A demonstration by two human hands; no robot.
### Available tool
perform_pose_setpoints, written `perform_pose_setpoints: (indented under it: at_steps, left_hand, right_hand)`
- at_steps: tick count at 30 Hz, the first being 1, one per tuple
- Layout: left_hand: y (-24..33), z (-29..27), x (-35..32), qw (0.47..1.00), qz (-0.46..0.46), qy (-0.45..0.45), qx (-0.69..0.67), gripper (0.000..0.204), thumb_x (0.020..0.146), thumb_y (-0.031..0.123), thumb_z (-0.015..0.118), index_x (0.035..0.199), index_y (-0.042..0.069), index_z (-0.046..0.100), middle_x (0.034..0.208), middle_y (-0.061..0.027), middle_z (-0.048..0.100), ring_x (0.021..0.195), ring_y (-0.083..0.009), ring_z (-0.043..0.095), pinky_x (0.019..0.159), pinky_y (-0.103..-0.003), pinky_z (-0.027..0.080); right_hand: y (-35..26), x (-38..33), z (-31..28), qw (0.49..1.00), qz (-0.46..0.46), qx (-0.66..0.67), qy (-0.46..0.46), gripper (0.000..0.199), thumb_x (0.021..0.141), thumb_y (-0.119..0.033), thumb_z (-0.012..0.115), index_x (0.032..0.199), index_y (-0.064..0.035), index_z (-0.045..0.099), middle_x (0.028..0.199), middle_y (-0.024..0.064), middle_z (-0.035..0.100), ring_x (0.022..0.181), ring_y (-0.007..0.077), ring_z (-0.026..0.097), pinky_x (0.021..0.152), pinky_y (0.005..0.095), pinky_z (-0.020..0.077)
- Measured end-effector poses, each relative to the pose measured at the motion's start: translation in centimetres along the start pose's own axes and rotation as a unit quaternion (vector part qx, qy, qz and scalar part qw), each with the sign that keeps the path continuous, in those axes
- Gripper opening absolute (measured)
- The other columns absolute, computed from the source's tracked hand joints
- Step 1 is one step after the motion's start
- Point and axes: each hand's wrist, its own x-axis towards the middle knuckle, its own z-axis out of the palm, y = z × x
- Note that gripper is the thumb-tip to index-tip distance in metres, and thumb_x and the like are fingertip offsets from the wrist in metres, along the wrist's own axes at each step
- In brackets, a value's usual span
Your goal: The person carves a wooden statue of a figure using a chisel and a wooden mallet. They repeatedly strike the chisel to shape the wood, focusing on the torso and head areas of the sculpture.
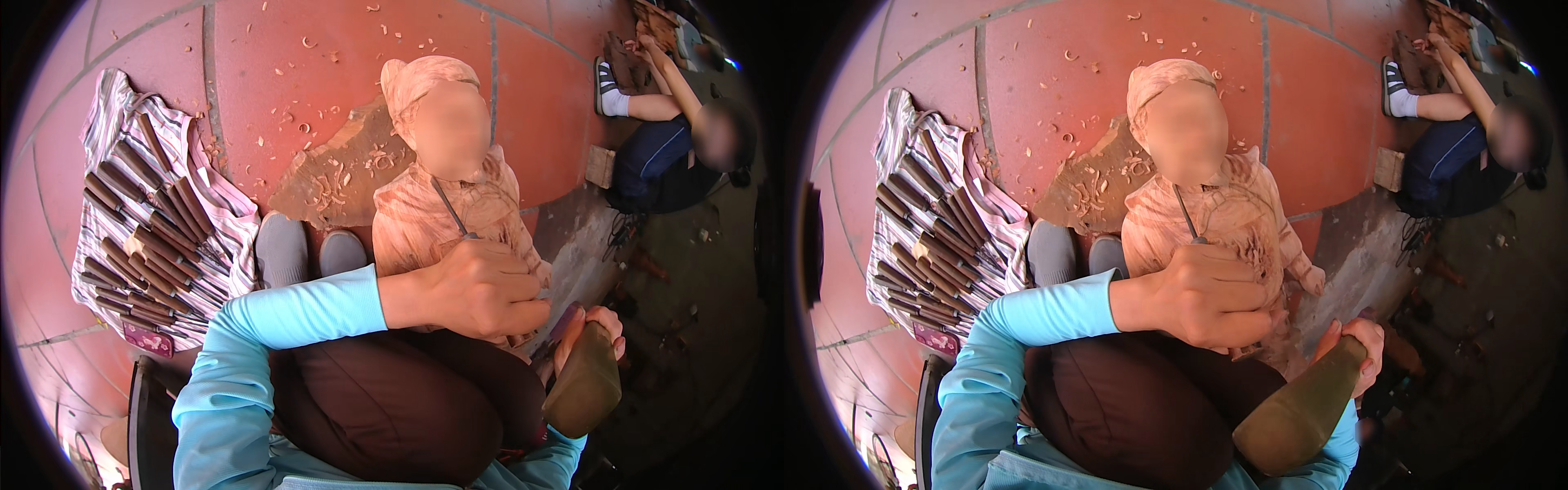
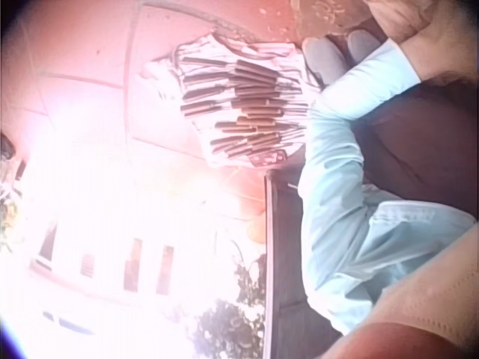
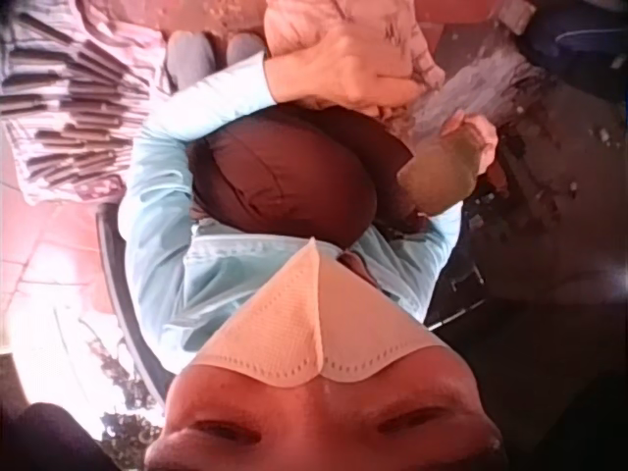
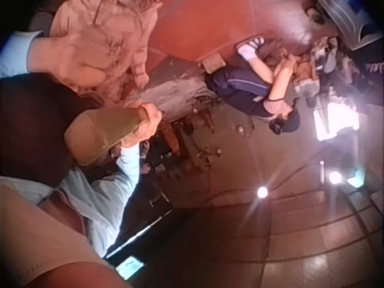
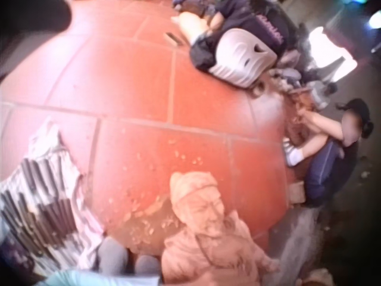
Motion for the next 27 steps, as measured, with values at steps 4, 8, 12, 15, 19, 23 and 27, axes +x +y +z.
perform_pose_setpoints:
  at_steps: [4,8,12,15,19,23,27]
  left_hand:
    - [-0.1,-0.1,0.2,1.000,-0.015,0.003,-0.011,0.022,0.053,0.022,0.064,0.068,0.011,0.052,0.064,0.0003,0.046,0.056,-0.0159,0.053,0.045,-0.029,0.040]
    - [-0.6,-0.7,-0.1,0.999,0.018,0.022,-0.035,0.016,0.058,0.018,0.065,0.065,0.011,0.052,0.060,0.0008,0.043,0.051,-0.0142,0.049,0.041,-0.028,0.035]
    - [-1.1,-1.0,-0.8,0.991,0.048,0.120,-0.043,0.022,0.066,0.005,0.066,0.056,0.012,0.048,0.051,0.0029,0.032,0.040,-0.0110,0.037,0.038,-0.024,0.024]
    - [-1.4,-1.2,-0.4,0.991,0.062,0.116,-0.037,0.023,0.064,0.003,0.067,0.056,0.013,0.048,0.051,0.0030,0.032,0.040,-0.0104,0.037,0.038,-0.024,0.024]
    - [-0.8,-0.9,-0.9,0.998,0.027,0.050,-0.004,0.016,0.063,0.018,0.070,0.064,0.012,0.055,0.057,0.0021,0.040,0.048,-0.0128,0.048,0.038,-0.027,0.034]
    - [-1.3,-0.9,-0.7,0.998,0.027,0.057,-0.026,0.014,0.061,0.019,0.069,0.066,0.012,0.058,0.057,0.0027,0.040,0.049,-0.0125,0.049,0.038,-0.027,0.035]
    - [-0.9,-1.0,-1.0,0.999,0.022,0.046,-0.011,0.015,0.058,0.020,0.069,0.067,0.013,0.059,0.057,0.0023,0.041,0.049,-0.0133,0.049,0.039,-0.027,0.035]
  right_hand:
    - [-1.5,0.1,0.1,0.993,-0.001,0.090,0.077,0.021,0.083,0.005,0.056,0.097,-0.0058,0.047,0.084,0.0056,0.050,0.073,0.0195,0.049,0.074,0.0304,0.0399]
    - [-1.4,-0.3,-0.4,0.979,0.021,0.173,0.102,0.035,0.076,0.014,0.055,0.105,-0.0045,0.048,0.084,0.0064,0.050,0.070,0.0228,0.048,0.066,0.0348,0.0414]
    - [-0.8,1.5,-0.9,0.993,-0.089,-0.027,0.078,0.043,0.078,0.008,0.061,0.112,-0.0133,0.048,0.087,0.0070,0.053,0.073,0.0256,0.052,0.065,0.0383,0.0438]
    - [-0.2,1.7,-0.2,0.977,-0.130,0.061,0.159,0.042,0.078,0.008,0.061,0.111,-0.0135,0.047,0.087,0.0082,0.053,0.073,0.0270,0.052,0.066,0.0383,0.0442]
    - [0.5,1.5,0.4,0.971,-0.114,0.120,0.170,0.047,0.078,0.008,0.061,0.112,-0.0211,0.046,0.087,0.0080,0.053,0.073,0.0275,0.053,0.065,0.0375,0.0438]
    - [0.3,2.6,-2.0,0.984,-0.162,-0.052,0.058,0.075,0.075,0.011,0.063,0.125,-0.0371,0.037,0.088,0.0079,0.054,0.073,0.0266,0.053,0.061,0.0377,0.0430]
    - [0.7,1.1,-0.8,0.991,-0.096,0.046,0.085,0.078,0.075,0.011,0.064,0.129,-0.0374,0.035,0.089,0.0085,0.054,0.071,0.0261,0.052,0.061,0.0374,0.0435]
